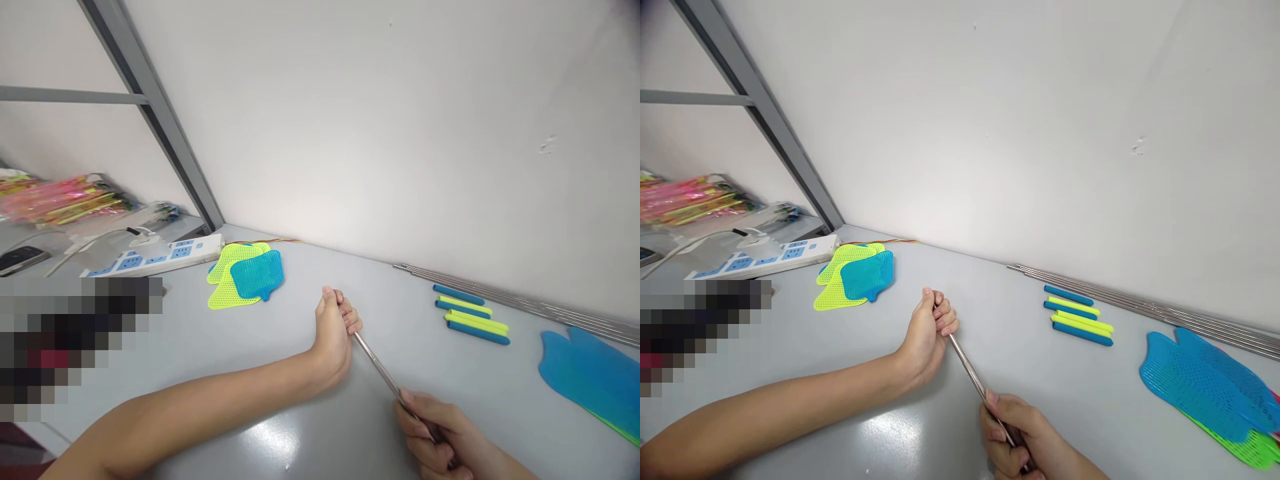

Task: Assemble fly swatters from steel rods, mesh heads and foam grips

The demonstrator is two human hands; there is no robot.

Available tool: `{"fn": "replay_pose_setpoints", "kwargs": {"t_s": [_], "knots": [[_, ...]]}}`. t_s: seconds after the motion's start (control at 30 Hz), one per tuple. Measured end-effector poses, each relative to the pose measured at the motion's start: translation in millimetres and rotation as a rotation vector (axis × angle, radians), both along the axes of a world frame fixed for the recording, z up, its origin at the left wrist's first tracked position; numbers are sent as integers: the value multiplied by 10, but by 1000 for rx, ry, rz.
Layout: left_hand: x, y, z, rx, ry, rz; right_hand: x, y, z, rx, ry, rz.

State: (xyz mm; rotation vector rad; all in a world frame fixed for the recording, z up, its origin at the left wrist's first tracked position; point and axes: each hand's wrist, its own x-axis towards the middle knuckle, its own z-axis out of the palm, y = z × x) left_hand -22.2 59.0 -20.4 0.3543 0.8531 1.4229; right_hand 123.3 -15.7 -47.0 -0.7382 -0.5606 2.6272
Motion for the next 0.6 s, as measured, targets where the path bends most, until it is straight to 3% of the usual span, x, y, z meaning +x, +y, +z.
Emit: {"fn": "replay_pose_setpoints", "kwargs": {"t_s": [0.33, 0.6], "knots": [[-8, 24, -32, -29, -42, -12, -13, 10, -1, -33, -38, 2], [-48, 163, -69, -34, -166, -147, -6, -1, -31, -108, -19, -45]]}}
